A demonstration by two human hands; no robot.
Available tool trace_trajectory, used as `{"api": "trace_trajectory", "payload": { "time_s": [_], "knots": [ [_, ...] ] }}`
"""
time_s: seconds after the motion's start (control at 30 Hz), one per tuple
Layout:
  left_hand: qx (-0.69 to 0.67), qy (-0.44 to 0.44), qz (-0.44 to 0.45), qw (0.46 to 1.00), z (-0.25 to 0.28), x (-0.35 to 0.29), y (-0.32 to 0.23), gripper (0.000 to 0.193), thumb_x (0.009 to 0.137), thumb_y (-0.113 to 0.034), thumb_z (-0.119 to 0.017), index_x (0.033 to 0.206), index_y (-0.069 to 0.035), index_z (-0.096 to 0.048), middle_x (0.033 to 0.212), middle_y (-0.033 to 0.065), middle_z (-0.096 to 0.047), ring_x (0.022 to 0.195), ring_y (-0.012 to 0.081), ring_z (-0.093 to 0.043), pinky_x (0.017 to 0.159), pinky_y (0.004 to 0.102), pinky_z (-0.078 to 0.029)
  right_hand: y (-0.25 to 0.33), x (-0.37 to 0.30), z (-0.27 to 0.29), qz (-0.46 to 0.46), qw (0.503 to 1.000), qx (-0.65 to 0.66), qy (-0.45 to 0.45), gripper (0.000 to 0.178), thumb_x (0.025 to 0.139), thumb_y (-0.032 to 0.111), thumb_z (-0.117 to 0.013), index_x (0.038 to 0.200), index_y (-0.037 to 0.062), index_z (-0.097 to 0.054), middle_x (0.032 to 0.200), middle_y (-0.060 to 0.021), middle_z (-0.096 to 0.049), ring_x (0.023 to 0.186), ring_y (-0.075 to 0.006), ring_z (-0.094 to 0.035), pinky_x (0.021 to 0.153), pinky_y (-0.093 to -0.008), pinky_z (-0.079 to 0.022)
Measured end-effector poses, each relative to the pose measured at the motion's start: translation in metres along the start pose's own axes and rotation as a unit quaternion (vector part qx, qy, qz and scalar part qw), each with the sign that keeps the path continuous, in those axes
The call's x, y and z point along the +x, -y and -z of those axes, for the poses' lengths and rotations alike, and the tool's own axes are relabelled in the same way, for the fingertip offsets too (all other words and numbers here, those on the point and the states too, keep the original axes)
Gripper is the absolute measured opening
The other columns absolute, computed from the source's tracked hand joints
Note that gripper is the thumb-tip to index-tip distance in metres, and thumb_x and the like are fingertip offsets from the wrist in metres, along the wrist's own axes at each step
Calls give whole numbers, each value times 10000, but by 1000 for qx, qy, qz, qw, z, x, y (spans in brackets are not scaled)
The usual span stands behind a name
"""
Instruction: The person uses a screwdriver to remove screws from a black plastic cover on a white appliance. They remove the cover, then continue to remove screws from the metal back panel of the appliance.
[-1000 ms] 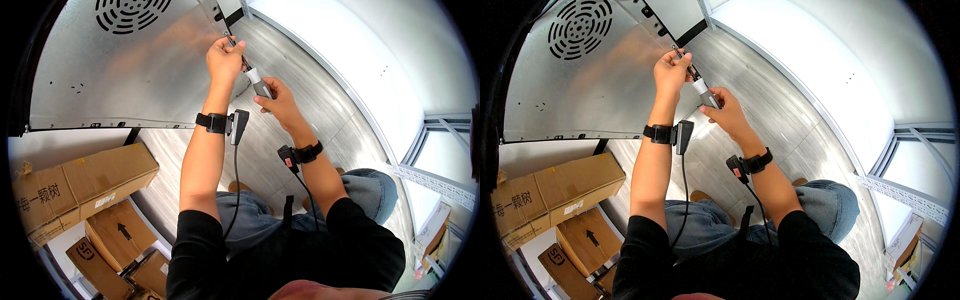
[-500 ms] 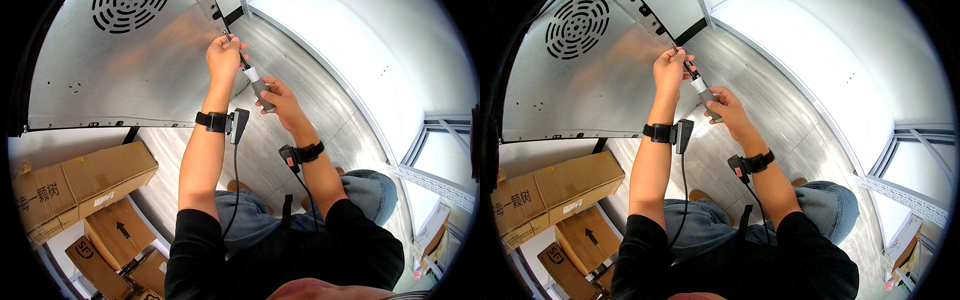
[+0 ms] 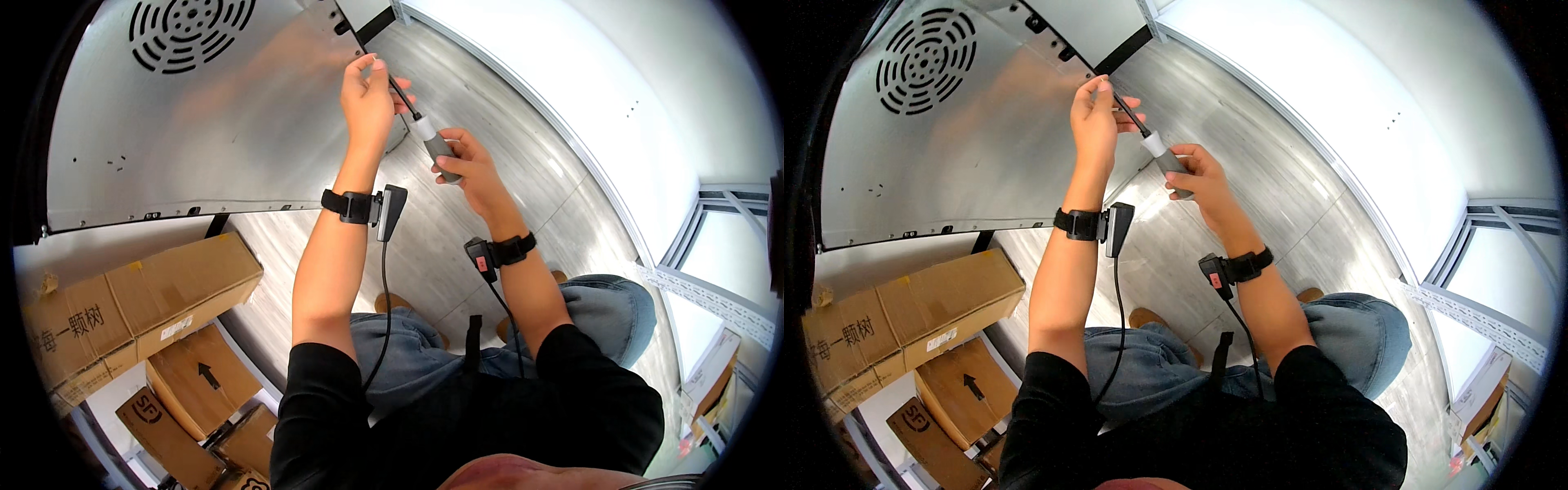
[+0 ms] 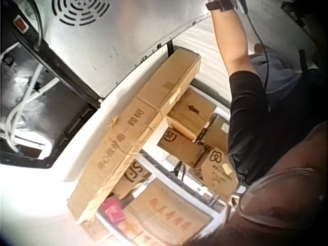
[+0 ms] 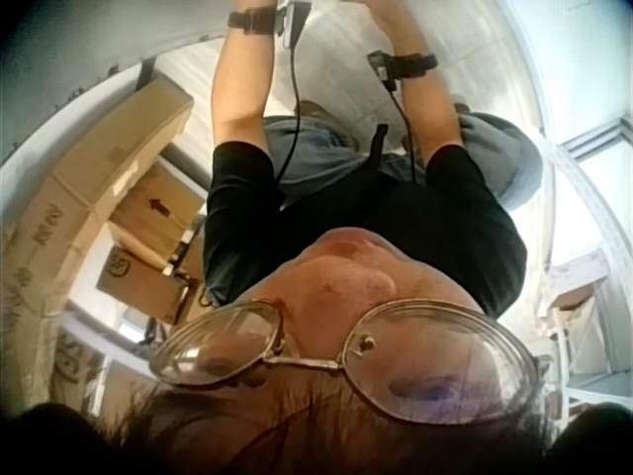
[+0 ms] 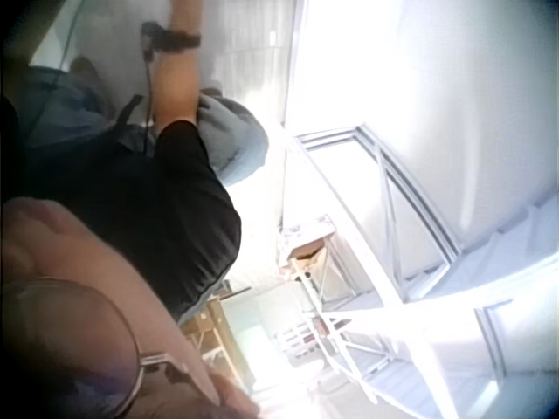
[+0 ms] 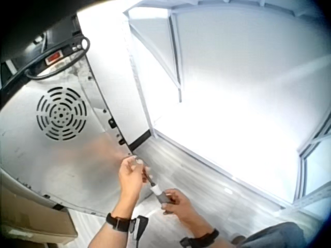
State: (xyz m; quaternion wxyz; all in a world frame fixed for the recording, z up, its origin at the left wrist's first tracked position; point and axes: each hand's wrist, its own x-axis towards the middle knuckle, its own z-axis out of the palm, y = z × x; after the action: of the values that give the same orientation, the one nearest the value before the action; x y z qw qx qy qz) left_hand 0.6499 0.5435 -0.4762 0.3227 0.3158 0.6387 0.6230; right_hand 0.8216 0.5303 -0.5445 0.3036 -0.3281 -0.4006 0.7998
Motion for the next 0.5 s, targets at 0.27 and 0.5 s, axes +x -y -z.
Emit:
{"api": "trace_trajectory", "payload": {
  "time_s": [0.27,0.5],
  "knots": [
    [-49,37,-6,998,-37,-1,29,237,1000,-234,-343,1105,-34,-417,800,150,-631,590,242,-651,478,261,-500,16,1,61,-30,1000,7,-1,304,762,76,-579,1064,44,-562,896,-56,-568,705,-137,-567,548,-263,-435],
    [-111,66,133,983,-152,10,50,104,978,-154,-375,981,-71,-437,876,135,-606,705,274,-665,529,291,-531,59,-22,155,-20,993,-9,-117,295,740,81,-554,1033,49,-572,902,-75,-562,637,-132,-548,457,-237,-390]
  ]
}}
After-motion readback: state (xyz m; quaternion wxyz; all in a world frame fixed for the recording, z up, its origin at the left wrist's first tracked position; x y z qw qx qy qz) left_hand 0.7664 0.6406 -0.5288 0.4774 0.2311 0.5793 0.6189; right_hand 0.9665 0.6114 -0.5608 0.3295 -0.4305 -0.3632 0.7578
